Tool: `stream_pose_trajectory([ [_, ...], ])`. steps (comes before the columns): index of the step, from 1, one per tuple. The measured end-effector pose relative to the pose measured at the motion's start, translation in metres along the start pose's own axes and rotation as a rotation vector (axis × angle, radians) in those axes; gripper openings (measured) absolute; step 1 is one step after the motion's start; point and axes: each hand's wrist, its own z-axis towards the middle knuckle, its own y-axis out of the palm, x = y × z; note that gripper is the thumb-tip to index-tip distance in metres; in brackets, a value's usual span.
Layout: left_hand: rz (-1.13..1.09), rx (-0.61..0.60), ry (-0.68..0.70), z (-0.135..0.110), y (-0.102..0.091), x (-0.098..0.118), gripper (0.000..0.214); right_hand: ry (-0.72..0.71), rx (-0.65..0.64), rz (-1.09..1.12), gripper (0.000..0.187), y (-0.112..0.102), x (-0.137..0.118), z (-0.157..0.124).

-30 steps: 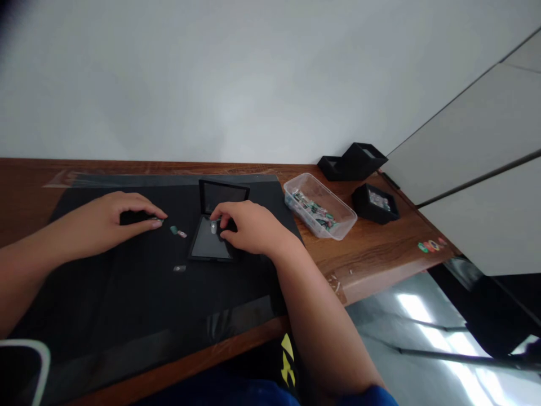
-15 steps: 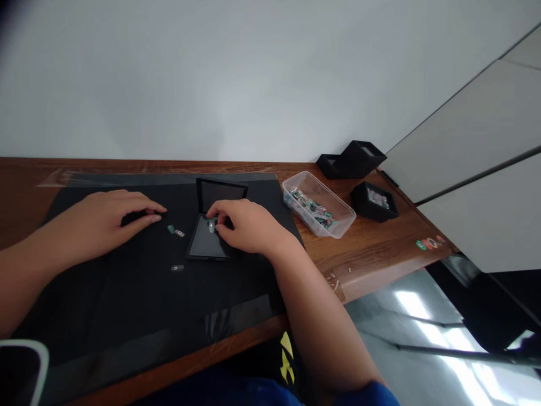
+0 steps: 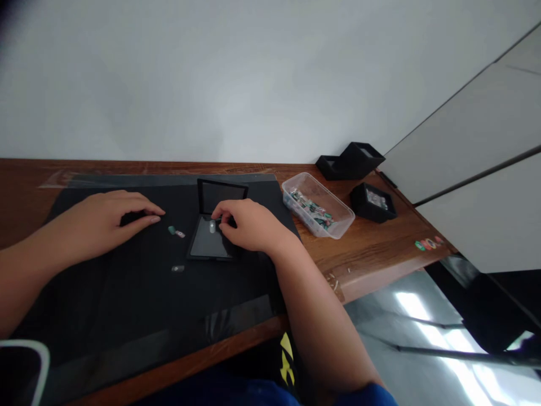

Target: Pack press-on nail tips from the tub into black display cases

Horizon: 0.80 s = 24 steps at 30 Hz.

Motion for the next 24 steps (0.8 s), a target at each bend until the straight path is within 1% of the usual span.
stream_pose_trajectory([
  [4,0.015,-0.043,-0.064,-0.001,-0.002,0.004,0.036,0.048,0.031,-0.051,0.016,0.0,0.002,0.0],
  [7,0.025,-0.072,-0.141,-0.002,-0.006,0.009,0.041,0.087,0.065,-0.097,0.019,0.0,0.002,0.0],
  [10,-0.011,-0.114,-0.201,-0.003,-0.012,0.011,0.044,0.109,0.067,-0.125,0.023,-0.001,0.002,-0.001],
  [15,-0.111,-0.181,-0.092,-0.006,-0.018,-0.002,0.043,0.129,0.058,-0.163,0.024,-0.002,0.0,-0.003],
  [17,-0.126,-0.203,-0.113,-0.006,-0.017,-0.007,0.043,0.155,0.057,-0.177,0.023,-0.003,-0.001,-0.003],
  [20,-0.128,-0.217,-0.147,-0.005,-0.015,-0.009,0.044,0.198,0.053,-0.176,0.023,-0.003,-0.002,-0.004],
  [24,-0.099,-0.196,-0.115,-0.004,-0.012,-0.008,0.047,0.228,0.062,-0.185,0.021,-0.003,-0.004,-0.005],
])
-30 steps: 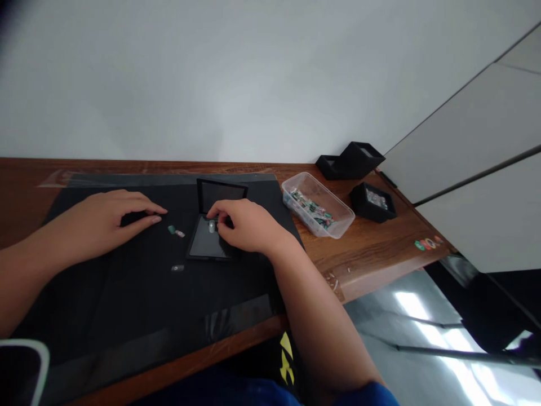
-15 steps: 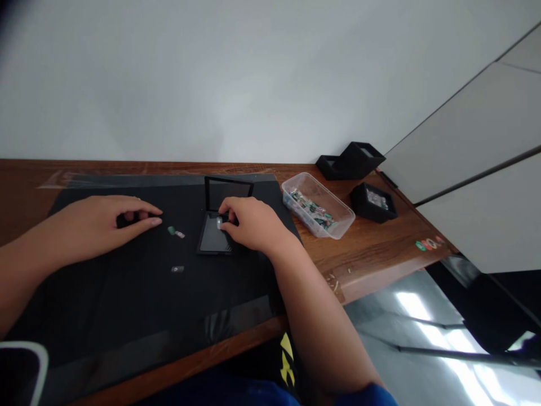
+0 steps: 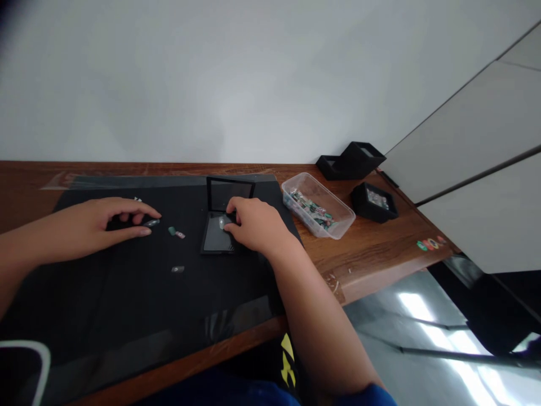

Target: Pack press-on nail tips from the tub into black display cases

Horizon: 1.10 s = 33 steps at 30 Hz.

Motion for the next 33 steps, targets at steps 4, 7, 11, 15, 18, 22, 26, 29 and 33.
stream_pose_trajectory([
  [4,0.008,0.0,-0.004,0.001,0.002,-0.001,0.047,0.003,0.015,-0.017,0.024,0.0,-0.002,-0.001],
  [7,-0.029,0.001,-0.066,0.002,0.002,-0.002,0.043,-0.026,0.023,-0.021,0.028,0.0,-0.002,-0.001],
  [11,-0.074,0.052,-0.091,0.003,0.003,0.002,0.035,-0.073,0.022,-0.004,0.03,0.001,-0.003,-0.001],
  [15,-0.046,0.113,-0.049,0.003,0.005,0.006,0.029,-0.094,0.022,-0.001,0.031,0.0,-0.003,-0.001],
  [18,-0.017,0.178,-0.005,0.002,0.005,0.009,0.03,-0.088,0.033,-0.02,0.033,-0.001,-0.001,-0.002],
  [22,0.022,0.278,0.065,0.001,0.005,0.014,0.03,-0.043,0.045,-0.078,0.031,-0.005,0.0,-0.003],
  [26,0.039,0.358,0.152,0.0,0.008,0.021,0.03,0.003,0.034,-0.11,0.031,-0.006,-0.003,-0.004],
  [29,0.02,0.433,0.24,0.002,0.013,0.026,0.031,0.0,0.039,-0.117,0.033,-0.006,-0.004,-0.004],
  [33,-0.016,0.464,0.301,0.004,0.018,0.033,0.029,-0.024,0.052,-0.109,0.035,-0.004,-0.005,-0.003],
])
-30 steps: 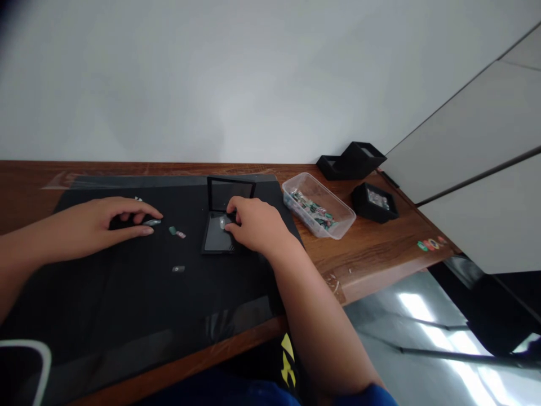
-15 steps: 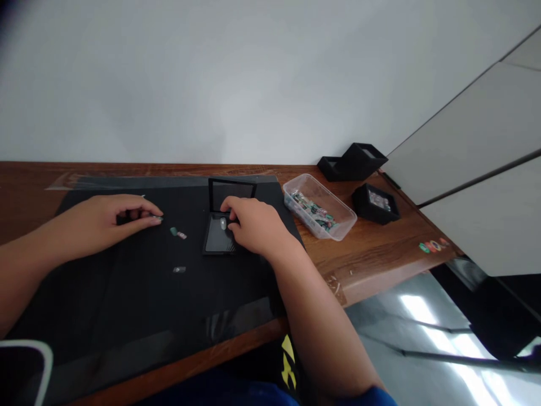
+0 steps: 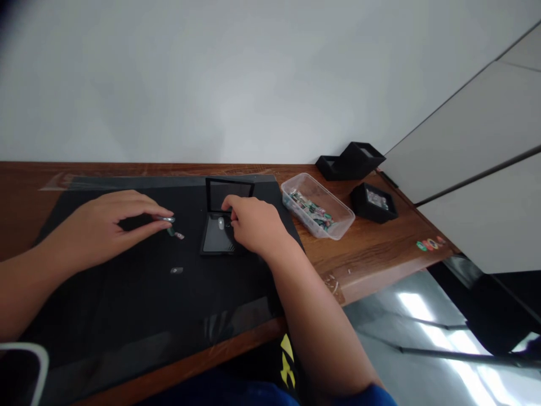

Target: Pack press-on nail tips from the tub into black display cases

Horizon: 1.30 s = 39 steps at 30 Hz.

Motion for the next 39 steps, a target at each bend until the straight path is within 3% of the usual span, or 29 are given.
stream_pose_trajectory([
  [5,-0.026,-0.041,0.027,0.003,0.001,0.004,0.029,0.014,0.049,0.001,0.034,0.004,-0.002,0.002],
  [10,0.013,-0.034,0.015,0.003,0.001,0.002,0.025,0.043,0.082,0.024,0.021,0.006,-0.006,0.002],
  [18,0.011,0.02,-0.002,0.002,0.005,0.008,0.022,-0.005,-0.02,0.043,0.024,0.003,-0.006,0.0],
  [29,-0.089,0.187,0.101,0.004,0.018,0.032,0.014,-0.013,-0.083,-0.02,0.026,0.002,-0.009,0.0],
  [32,-0.062,0.23,0.192,0.01,0.024,0.043,0.013,-0.011,-0.087,-0.049,0.026,0.002,-0.011,0.0],
  [35,0.024,0.223,0.288,0.017,0.031,0.047,0.016,-0.012,-0.079,-0.07,0.026,0.004,-0.012,0.0],
  [39,0.092,0.183,0.252,0.023,0.041,0.045,0.018,-0.022,-0.055,-0.078,0.026,0.007,-0.011,-0.001],
])
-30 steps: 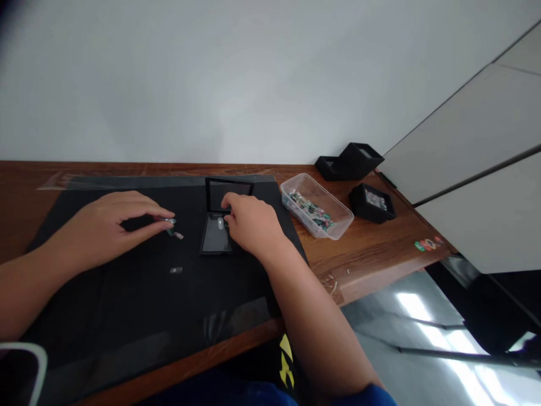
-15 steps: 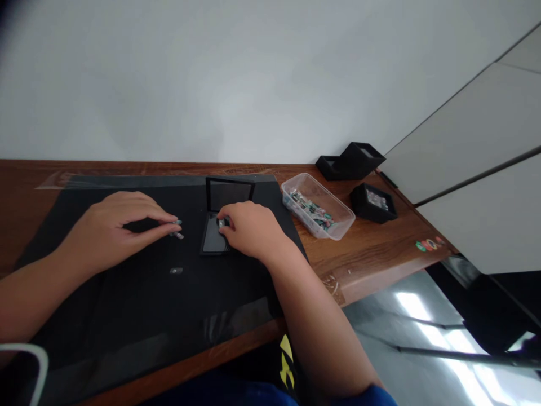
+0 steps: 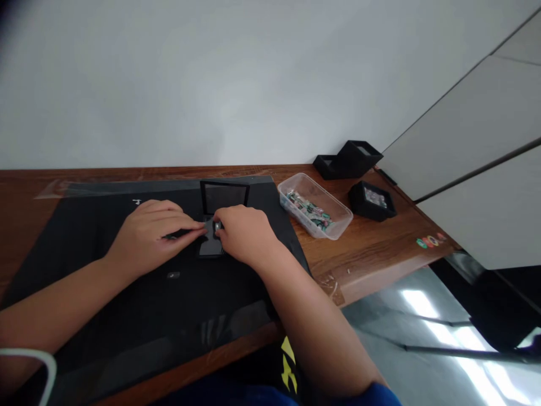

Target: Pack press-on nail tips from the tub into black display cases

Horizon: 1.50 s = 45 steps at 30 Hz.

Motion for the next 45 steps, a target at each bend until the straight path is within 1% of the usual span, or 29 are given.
stream_pose_trajectory([
  [5,-0.07,-0.067,-0.045,-0.003,0.01,-0.002,0.019,0.002,-0.006,0.004,0.026,0.0,0.001,0.0],
  [7,-0.075,-0.073,-0.056,-0.004,0.011,-0.001,0.019,-0.002,0.0,0.004,0.026,0.0,0.001,0.0],
  [15,-0.107,-0.079,-0.064,-0.005,0.012,0.001,0.018,-0.002,0.004,-0.007,0.026,0.001,0.001,-0.001],
  [20,-0.093,-0.127,-0.054,-0.005,0.01,0.003,0.017,0.008,-0.003,-0.006,0.026,-0.001,0.001,-0.001],
  [26,-0.059,-0.085,-0.163,-0.005,0.007,0.003,0.02,0.02,0.0,-0.003,0.026,-0.003,0.002,-0.001],
  [29,-0.063,-0.104,-0.192,-0.005,0.008,0.002,0.019,0.033,0.0,-0.003,0.025,-0.003,0.001,-0.001],
  [33,-0.081,-0.12,-0.191,-0.007,0.009,0.001,0.021,0.051,-0.001,-0.005,0.024,-0.002,0.001,-0.001],
  [41,-0.117,-0.112,-0.177,-0.007,0.008,0.0,0.017,0.042,0.016,-0.006,0.023,-0.001,0.001,-0.001],
  [45,-0.122,-0.127,-0.173,-0.007,0.008,-0.001,0.018,0.033,0.031,-0.004,0.024,0.0,0.001,-0.001],
])
